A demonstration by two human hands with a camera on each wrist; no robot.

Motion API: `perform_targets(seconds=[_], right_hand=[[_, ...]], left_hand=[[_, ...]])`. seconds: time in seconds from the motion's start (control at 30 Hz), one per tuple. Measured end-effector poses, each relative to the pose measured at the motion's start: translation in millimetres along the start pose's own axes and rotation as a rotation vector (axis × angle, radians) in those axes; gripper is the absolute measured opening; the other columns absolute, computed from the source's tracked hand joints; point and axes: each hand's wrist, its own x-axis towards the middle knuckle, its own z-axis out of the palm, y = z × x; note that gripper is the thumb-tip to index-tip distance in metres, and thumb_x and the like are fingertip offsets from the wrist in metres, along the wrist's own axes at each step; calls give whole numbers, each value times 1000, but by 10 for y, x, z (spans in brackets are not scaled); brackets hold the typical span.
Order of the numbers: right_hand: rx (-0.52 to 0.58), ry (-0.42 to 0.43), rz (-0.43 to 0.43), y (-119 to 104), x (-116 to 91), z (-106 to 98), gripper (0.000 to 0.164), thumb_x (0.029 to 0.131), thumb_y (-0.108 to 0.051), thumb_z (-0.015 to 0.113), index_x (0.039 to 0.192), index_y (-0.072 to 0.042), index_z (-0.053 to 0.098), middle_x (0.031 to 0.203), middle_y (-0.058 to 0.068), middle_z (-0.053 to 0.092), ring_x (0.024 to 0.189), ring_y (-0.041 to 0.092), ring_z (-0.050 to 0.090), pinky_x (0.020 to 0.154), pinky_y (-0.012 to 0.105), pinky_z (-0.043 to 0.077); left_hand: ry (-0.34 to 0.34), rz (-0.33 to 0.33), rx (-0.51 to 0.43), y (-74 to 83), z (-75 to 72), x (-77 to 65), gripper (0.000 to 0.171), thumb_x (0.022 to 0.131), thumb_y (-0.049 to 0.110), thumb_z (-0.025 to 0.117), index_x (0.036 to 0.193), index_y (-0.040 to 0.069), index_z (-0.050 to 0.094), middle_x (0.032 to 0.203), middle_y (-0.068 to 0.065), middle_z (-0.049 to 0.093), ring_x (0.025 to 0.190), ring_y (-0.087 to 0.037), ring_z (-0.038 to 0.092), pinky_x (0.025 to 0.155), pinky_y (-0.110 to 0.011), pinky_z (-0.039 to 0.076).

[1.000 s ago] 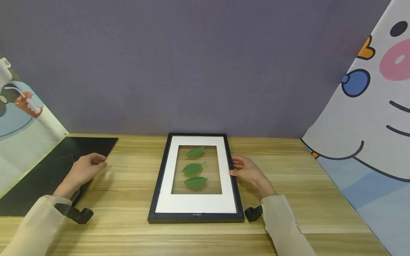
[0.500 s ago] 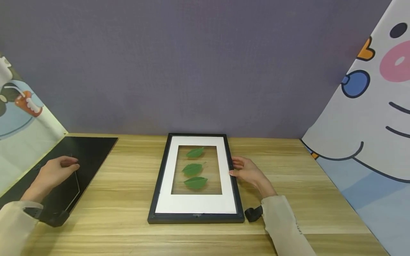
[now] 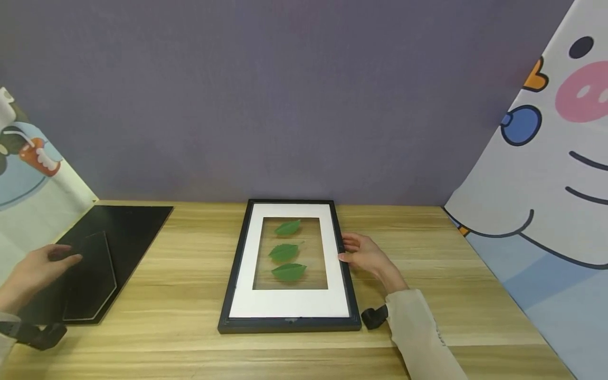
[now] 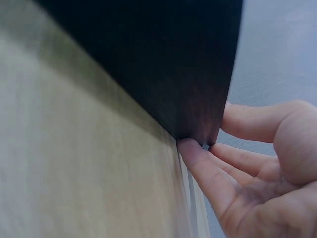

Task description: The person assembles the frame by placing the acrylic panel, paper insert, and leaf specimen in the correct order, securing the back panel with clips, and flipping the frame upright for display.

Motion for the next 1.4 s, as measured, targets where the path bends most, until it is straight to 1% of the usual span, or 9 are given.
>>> perform_targets(seconds=[0.17,0.27,0.4,0.5,0.67,0.77,1.0,1.2,1.4], right_hand=[[-3,2,-4,5,-3,-11,66,90,-1,61,144,11,26,146,34,31,134,47,33,94,40,50],[-5,-4,-13,1,-14,-13,67,90,-2,61,144,11,25,146,35,29,134,48,32,95,41,50],[6,-17,-27,-1,-30,-9,67,90,-2,60,144,12,23,146,36,28,134,50,31,96,42,49],[15,-16,-30,5,-28,-6,67,90,-1,60,144,12,24,146,36,28,134,49,31,95,40,49],[11,-8,-25,13,-30,-4,67,90,-1,61,144,12,24,146,35,29,134,49,32,95,41,49],[9,-6,-18,16,-34,-6,67,89,-1,61,144,11,25,146,35,29,134,49,32,95,41,49],[10,-4,-14,18,-33,-9,67,89,-1,61,145,10,25,147,35,29,135,49,31,94,40,50],[6,-15,-21,27,-25,-10,67,90,-2,60,145,11,24,147,35,28,135,49,31,94,42,50],[10,-15,-22,34,-24,-13,68,90,-2,61,145,11,23,147,35,28,135,49,31,93,40,51]], left_hand=[[53,-27,46,-150,-36,-13,61,97,30,48,122,-23,34,122,-50,34,104,-63,39,83,-65,39],[56,-93,79,-172,-50,-53,62,96,29,50,122,-25,33,122,-50,32,106,-63,39,85,-65,39],[21,-193,90,-186,-65,-115,66,95,29,52,125,-26,29,127,-49,27,112,-63,34,92,-65,37],[14,-196,92,-247,-68,-148,67,95,29,52,125,-26,28,129,-49,25,114,-63,32,94,-66,35],[30,-158,124,-409,-63,-168,74,93,35,57,123,-27,30,126,-51,27,110,-64,35,91,-66,37],[31,-178,134,-478,-59,-158,80,89,38,62,122,-27,29,124,-51,29,109,-64,36,90,-65,39],[-26,-291,135,-520,-35,-149,96,82,41,72,131,-25,22,128,-49,24,117,-63,31,97,-64,35],[3,-265,188,-518,-26,-154,90,80,33,75,129,-25,26,129,-49,27,117,-62,32,97,-64,35],[37,-209,164,-556,3,-188,95,77,45,76,125,-23,30,126,-49,29,114,-63,33,95,-65,35]])
